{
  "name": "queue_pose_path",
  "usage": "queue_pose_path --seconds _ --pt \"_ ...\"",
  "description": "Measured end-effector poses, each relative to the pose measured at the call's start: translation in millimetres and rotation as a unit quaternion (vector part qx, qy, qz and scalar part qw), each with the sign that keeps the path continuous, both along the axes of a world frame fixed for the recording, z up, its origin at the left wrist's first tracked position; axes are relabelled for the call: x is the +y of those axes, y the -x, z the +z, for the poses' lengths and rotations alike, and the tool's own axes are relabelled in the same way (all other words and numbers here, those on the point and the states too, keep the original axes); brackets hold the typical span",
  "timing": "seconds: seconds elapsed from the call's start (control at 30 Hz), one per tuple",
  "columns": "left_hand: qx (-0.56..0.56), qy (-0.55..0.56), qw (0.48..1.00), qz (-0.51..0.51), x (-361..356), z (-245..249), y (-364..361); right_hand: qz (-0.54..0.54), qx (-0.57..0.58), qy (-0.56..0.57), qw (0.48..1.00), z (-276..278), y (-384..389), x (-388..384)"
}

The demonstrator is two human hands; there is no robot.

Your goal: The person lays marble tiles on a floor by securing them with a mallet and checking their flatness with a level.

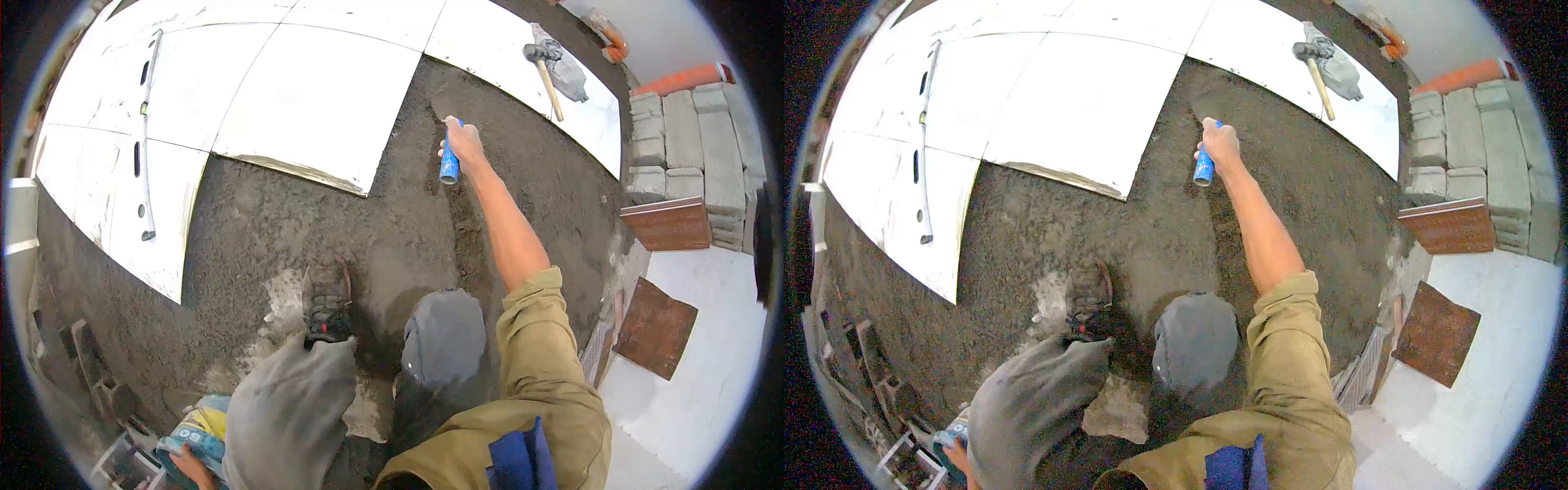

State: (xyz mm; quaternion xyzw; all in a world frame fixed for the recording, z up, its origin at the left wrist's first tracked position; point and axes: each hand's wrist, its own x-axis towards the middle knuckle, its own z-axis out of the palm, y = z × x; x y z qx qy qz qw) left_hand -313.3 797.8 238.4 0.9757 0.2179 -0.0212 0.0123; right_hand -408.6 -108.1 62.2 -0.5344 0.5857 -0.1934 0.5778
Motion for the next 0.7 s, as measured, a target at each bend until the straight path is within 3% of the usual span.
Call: queue_pose_path --seconds 0.07,0.13,0.2,0.27,0.47,0.57,0.67,0.7 --pt "-0.052 0.058 0.997 -0.02 -11.2 1.9 6.0 0.05 -0.005 -0.019 0.999 -4.5 -2.4 -5.4" --pt "-0.028 0.037 0.999 -0.004 1.2 -2.5 0.4 0.129 0.028 0.029 0.991 -11.4 -8.9 -15.9" --pt "-0.003 0.014 1.0 0.012 8.1 0.6 -3.4 0.139 0.041 0.045 0.988 -15.4 -15.3 -25.4" --pt "0.004 0.095 0.995 -0.001 6.6 0.7 -3.0 0.151 0.058 0.065 0.985 -15.7 -17.2 -34.0" --pt "-0.017 0.045 0.999 -0.011 5.6 -2.1 -0.3 0.326 0.216 0.106 0.914 25.6 7.8 -26.5" --pt "-0.012 0.093 0.996 0.015 -17.4 7.9 -0.4 0.289 0.197 0.102 0.931 11.3 12.3 -48.5" --pt "-0.011 0.011 1.0 0.015 -14.3 4.9 -1.4 0.301 0.175 0.082 0.934 -2.5 13.8 -54.5" --pt "0.043 0.012 0.998 -0.043 15.9 -0.8 -3.3 0.31 0.174 0.076 0.932 2.1 18.5 -41.1"
